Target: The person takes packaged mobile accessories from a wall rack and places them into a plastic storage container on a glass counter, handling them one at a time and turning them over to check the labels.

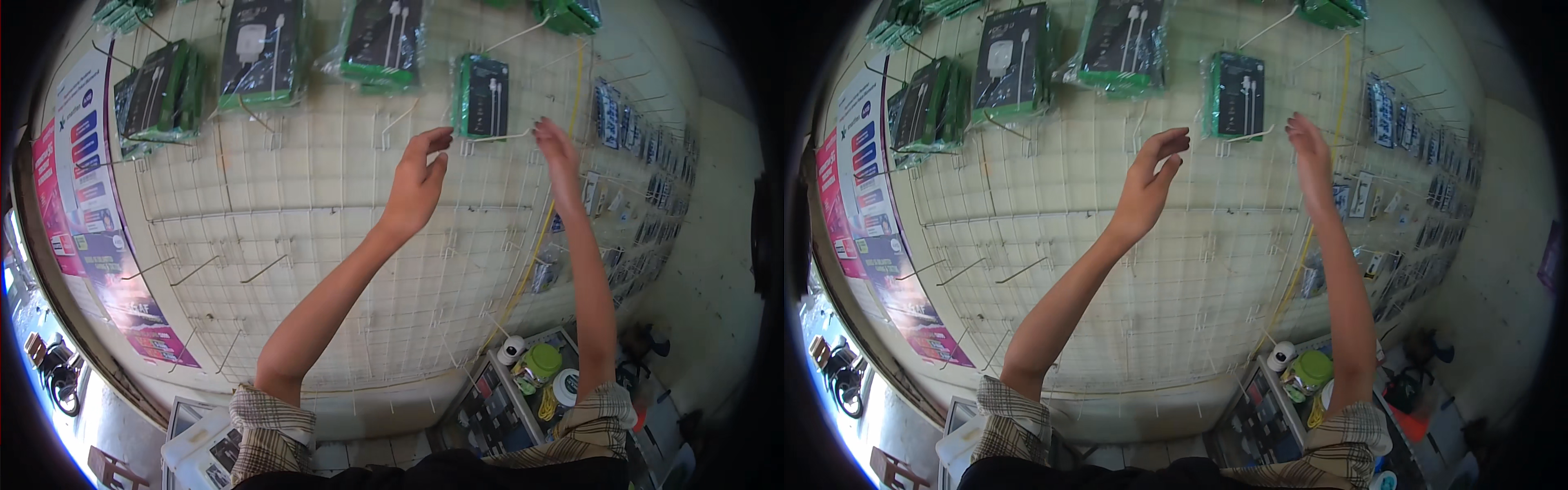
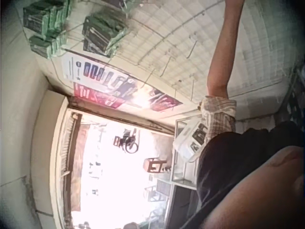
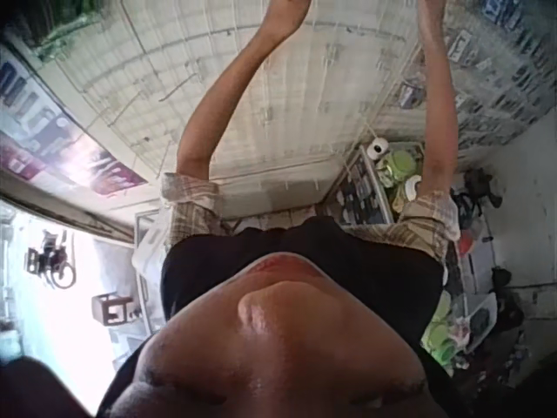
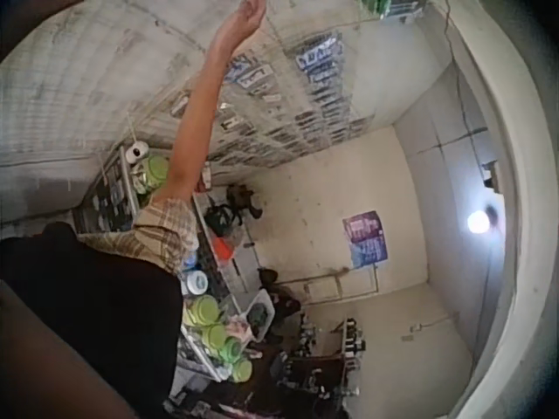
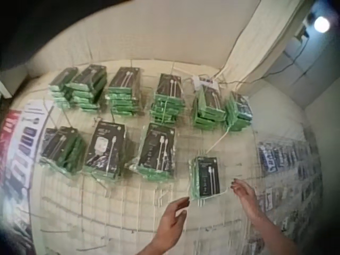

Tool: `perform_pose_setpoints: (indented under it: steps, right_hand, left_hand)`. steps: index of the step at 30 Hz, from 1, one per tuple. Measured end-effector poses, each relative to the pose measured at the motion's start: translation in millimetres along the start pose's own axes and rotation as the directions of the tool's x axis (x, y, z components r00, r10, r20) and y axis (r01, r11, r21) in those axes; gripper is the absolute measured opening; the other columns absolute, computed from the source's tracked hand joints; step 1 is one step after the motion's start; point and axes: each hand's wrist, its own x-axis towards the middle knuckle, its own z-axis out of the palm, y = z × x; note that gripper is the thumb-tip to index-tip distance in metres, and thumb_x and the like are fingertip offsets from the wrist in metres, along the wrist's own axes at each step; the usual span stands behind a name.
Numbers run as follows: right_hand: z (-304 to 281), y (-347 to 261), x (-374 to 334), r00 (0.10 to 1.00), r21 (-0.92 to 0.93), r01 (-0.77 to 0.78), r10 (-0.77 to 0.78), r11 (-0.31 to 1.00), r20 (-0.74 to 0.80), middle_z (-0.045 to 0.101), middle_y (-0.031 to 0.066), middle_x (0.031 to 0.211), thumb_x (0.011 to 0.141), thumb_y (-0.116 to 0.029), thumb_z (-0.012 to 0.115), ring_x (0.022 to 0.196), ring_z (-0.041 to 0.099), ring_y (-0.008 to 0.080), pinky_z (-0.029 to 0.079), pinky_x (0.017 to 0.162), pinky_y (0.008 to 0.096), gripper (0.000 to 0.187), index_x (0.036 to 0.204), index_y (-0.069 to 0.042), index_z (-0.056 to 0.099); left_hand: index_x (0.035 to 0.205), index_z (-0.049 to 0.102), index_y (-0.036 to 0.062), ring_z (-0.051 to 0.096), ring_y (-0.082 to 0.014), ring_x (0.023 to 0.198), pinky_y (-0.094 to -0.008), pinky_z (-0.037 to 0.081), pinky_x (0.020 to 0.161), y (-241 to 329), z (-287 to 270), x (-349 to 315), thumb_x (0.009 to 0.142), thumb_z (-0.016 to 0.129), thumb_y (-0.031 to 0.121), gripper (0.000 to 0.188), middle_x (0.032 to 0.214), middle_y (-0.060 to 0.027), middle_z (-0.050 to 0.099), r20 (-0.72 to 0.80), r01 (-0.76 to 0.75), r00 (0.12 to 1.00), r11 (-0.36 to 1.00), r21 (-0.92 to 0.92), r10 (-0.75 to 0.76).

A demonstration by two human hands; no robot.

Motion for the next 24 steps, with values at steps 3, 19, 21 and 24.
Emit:
perform_pose_setpoints:
  steps: [3, 19, 21, 24]
  right_hand:
    - [-4.7, 66.8, 33.8, 0.992, -0.173, -0.122, 0.114, 0.977, -0.056, 0.054, 0.0157, 0.112, 0.083, -0.021, 0.048, 0.103, 0.052, 0.0224, 0.038, 0.089, 0.0305, 0.042, 0.117, 0.003, 0.045]
    - [22.2, 31.2, 42.5, 0.809, 0.308, -0.587, 0.529, 0.749, 0.255, 0.054, 0.0069, 0.102, 0.082, -0.030, 0.055, 0.094, 0.050, 0.0202, 0.035, 0.089, 0.0374, 0.035, 0.102, -0.001, 0.051]
    - [19.8, 24.1, 44.7, 0.827, 0.385, -0.562, 0.493, 0.732, 0.270, 0.054, 0.0082, 0.100, 0.082, -0.029, 0.056, 0.094, 0.050, 0.0202, 0.036, 0.088, 0.0373, 0.033, 0.100, -0.001, 0.051]
    - [14.8, 11.9, 48.1, 0.846, 0.513, -0.532, 0.442, 0.673, 0.298, 0.055, 0.0106, 0.098, 0.082, -0.026, 0.056, 0.093, 0.051, 0.0203, 0.039, 0.087, 0.0371, 0.029, 0.096, -0.001, 0.050]
  left_hand:
    - [0.122, 0.036, -0.0008, 0.043, -0.0315, 0.110, -0.0360, 0.033, 0.095, -49.7, 34.7, 35.0, 0.083, 0.045, 0.006, 0.041, 0.125, -0.0186, 0.036, 0.020, -0.041, 0.999, 0.953, 0.299, 0.037]
    - [0.107, 0.042, -0.0055, 0.051, -0.0283, 0.098, -0.0360, 0.042, 0.086, -71.8, 62.9, 47.1, 0.082, 0.055, 0.016, 0.035, 0.114, -0.0184, 0.045, -0.261, 0.122, 0.961, 0.987, 0.102, -0.092]
    - [0.105, 0.040, -0.0053, 0.053, -0.0259, 0.094, -0.0333, 0.045, 0.082, -62.3, 66.2, 59.7, 0.083, 0.055, 0.017, 0.035, 0.113, -0.0191, 0.045, -0.281, 0.121, 0.949, 0.989, -0.082, -0.140]
    - [0.103, 0.037, -0.0059, 0.056, -0.0218, 0.089, -0.0289, 0.050, 0.074, -44.7, 71.6, 74.1, 0.082, 0.057, 0.015, 0.035, 0.107, -0.0203, 0.045, -0.322, 0.089, 0.928, 0.952, -0.293, -0.186]
